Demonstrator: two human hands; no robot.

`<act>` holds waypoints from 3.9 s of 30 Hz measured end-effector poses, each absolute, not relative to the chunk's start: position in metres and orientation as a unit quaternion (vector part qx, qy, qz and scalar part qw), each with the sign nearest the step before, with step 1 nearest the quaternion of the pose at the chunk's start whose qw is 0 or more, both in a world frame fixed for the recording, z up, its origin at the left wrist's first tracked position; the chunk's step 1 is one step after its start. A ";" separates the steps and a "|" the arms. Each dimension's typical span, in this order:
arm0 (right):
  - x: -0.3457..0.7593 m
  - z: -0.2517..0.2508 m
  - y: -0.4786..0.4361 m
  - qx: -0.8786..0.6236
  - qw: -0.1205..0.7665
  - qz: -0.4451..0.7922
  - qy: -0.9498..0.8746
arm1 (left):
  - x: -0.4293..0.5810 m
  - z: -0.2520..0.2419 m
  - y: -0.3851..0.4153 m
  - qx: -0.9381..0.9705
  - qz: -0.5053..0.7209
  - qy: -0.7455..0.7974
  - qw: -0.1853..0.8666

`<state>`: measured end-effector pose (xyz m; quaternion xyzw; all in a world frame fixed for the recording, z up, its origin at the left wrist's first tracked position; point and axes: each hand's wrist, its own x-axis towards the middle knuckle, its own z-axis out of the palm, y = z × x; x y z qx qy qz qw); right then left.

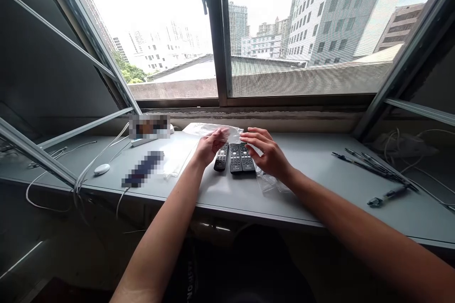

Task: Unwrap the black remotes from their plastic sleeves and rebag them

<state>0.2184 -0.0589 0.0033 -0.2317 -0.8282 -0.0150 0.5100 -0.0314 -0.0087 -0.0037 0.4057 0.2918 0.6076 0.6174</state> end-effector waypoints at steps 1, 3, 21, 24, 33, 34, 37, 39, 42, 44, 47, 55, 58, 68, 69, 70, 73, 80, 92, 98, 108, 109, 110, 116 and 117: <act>0.218 0.002 -0.058 -0.228 0.500 -0.009 -0.835 | -0.031 -0.004 -0.010 0.413 0.595 0.287 0.627; 0.218 0.000 -0.056 -0.226 0.483 0.001 -0.846 | -0.030 -0.006 -0.012 0.437 0.564 0.277 0.643; 0.219 -0.004 -0.053 -0.224 0.469 0.011 -0.854 | -0.031 -0.005 -0.009 0.387 0.592 0.295 0.643; 0.220 -0.009 -0.050 -0.222 0.451 0.024 -0.864 | -0.030 -0.006 -0.013 0.413 0.551 0.295 0.662; 0.221 -0.010 -0.051 -0.231 0.420 0.047 -0.876 | -0.029 -0.001 -0.018 0.438 0.532 0.281 0.668; 0.221 -0.009 -0.052 -0.233 0.422 0.046 -0.875 | -0.030 0.000 -0.016 0.416 0.549 0.283 0.667; 0.222 -0.007 -0.053 -0.232 0.430 0.046 -0.871 | -0.032 0.000 -0.009 0.356 0.596 0.297 0.656; 0.222 -0.008 -0.053 -0.228 0.431 0.050 -0.872 | -0.032 0.000 -0.008 0.346 0.602 0.301 0.654; 0.222 -0.009 -0.053 -0.224 0.419 0.058 -0.878 | -0.030 0.000 -0.010 0.364 0.583 0.295 0.664; 0.222 -0.009 -0.054 -0.223 0.413 0.058 -0.881 | -0.029 0.000 -0.010 0.369 0.578 0.289 0.668; 0.222 -0.008 -0.054 -0.223 0.418 0.053 -0.879 | -0.032 0.000 -0.006 0.334 0.611 0.291 0.656; 0.223 -0.009 -0.053 -0.241 0.412 0.071 -0.876 | -0.039 0.001 0.002 0.226 0.691 0.309 0.614; 0.224 -0.012 -0.053 -0.245 0.417 0.075 -0.872 | -0.038 0.003 -0.001 0.239 0.678 0.312 0.621; 0.224 -0.011 -0.052 -0.236 0.403 0.078 -0.881 | -0.047 -0.003 0.002 0.176 0.732 0.321 0.574; 0.224 -0.012 -0.052 -0.238 0.403 0.080 -0.880 | -0.047 -0.003 0.002 0.172 0.733 0.322 0.573; 0.225 -0.012 -0.053 -0.240 0.403 0.082 -0.879 | -0.047 -0.003 0.002 0.168 0.734 0.324 0.573; 0.225 -0.013 -0.052 -0.247 0.405 0.086 -0.876 | -0.046 -0.001 0.002 0.160 0.733 0.331 0.572; 0.225 -0.014 -0.051 -0.242 0.405 0.082 -0.878 | -0.047 -0.002 0.002 0.160 0.737 0.334 0.566; 0.225 -0.013 -0.051 -0.247 0.408 0.096 -0.874 | -0.047 0.000 0.000 0.153 0.737 0.343 0.562; 0.222 -0.010 -0.054 -0.252 0.397 0.116 -0.875 | -0.045 0.003 -0.006 0.235 0.709 0.312 0.587; 0.219 -0.013 -0.055 -0.234 0.373 0.113 -0.891 | -0.031 0.007 -0.022 0.425 0.559 0.274 0.657; 0.219 -0.013 -0.055 -0.232 0.373 0.113 -0.891 | -0.031 0.007 -0.022 0.426 0.554 0.278 0.659; 0.219 -0.013 -0.055 -0.231 0.373 0.114 -0.891 | -0.032 0.006 -0.022 0.426 0.552 0.283 0.659; 0.221 -0.009 -0.057 -0.228 0.373 0.119 -0.891 | -0.033 0.004 -0.020 0.408 0.569 0.269 0.662; 0.221 -0.009 -0.057 -0.226 0.372 0.119 -0.892 | -0.033 0.003 -0.021 0.414 0.560 0.266 0.667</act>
